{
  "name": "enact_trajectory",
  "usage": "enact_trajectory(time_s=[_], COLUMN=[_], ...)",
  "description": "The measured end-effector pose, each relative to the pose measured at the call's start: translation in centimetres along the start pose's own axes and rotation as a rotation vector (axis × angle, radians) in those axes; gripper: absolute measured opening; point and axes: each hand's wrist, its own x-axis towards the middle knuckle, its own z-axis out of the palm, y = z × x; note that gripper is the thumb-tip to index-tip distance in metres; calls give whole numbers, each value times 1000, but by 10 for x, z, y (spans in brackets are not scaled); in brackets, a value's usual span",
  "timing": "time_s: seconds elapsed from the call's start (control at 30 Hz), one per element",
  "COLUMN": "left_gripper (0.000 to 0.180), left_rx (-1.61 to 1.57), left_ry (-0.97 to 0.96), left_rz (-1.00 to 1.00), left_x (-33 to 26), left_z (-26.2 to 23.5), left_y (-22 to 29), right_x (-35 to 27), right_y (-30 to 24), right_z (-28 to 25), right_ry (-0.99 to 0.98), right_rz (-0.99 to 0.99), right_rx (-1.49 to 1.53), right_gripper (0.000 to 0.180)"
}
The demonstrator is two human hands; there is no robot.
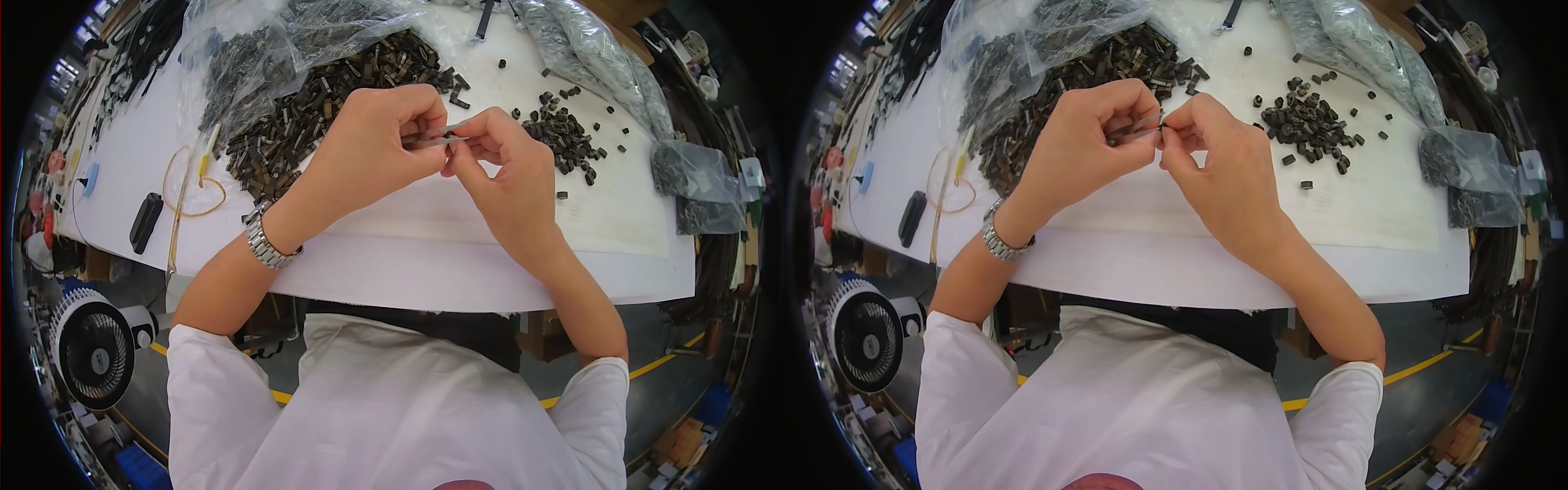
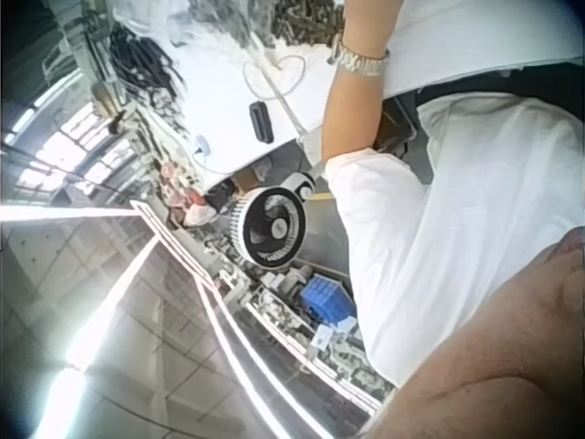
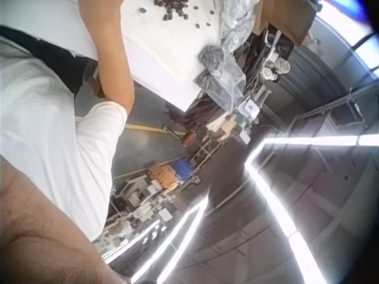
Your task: Assembling small leather loops with metal pins using tweezers.
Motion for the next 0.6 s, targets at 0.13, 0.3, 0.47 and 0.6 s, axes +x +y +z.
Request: enact_trajectory(time_s=[0.13,0.3,0.47,0.6], left_gripper=[10,8,16,26], left_rx=[118,-463,-888,-1052], left_ry=[165,159,-39,-165], left_rz=[82,-183,-194,-256], left_x=[3,8,12,9], left_z=[9,9,-5,-8], left_y=[-8,-14,-22,-23], right_x=[10,25,22,17], right_y=[5,26,21,19], right_z=[7,8,8,7], right_ry=[28,53,166,195], right_rz=[-81,-177,-214,-331], right_rx=[-48,-125,-23,7], right_gripper=[7,5,6,13])
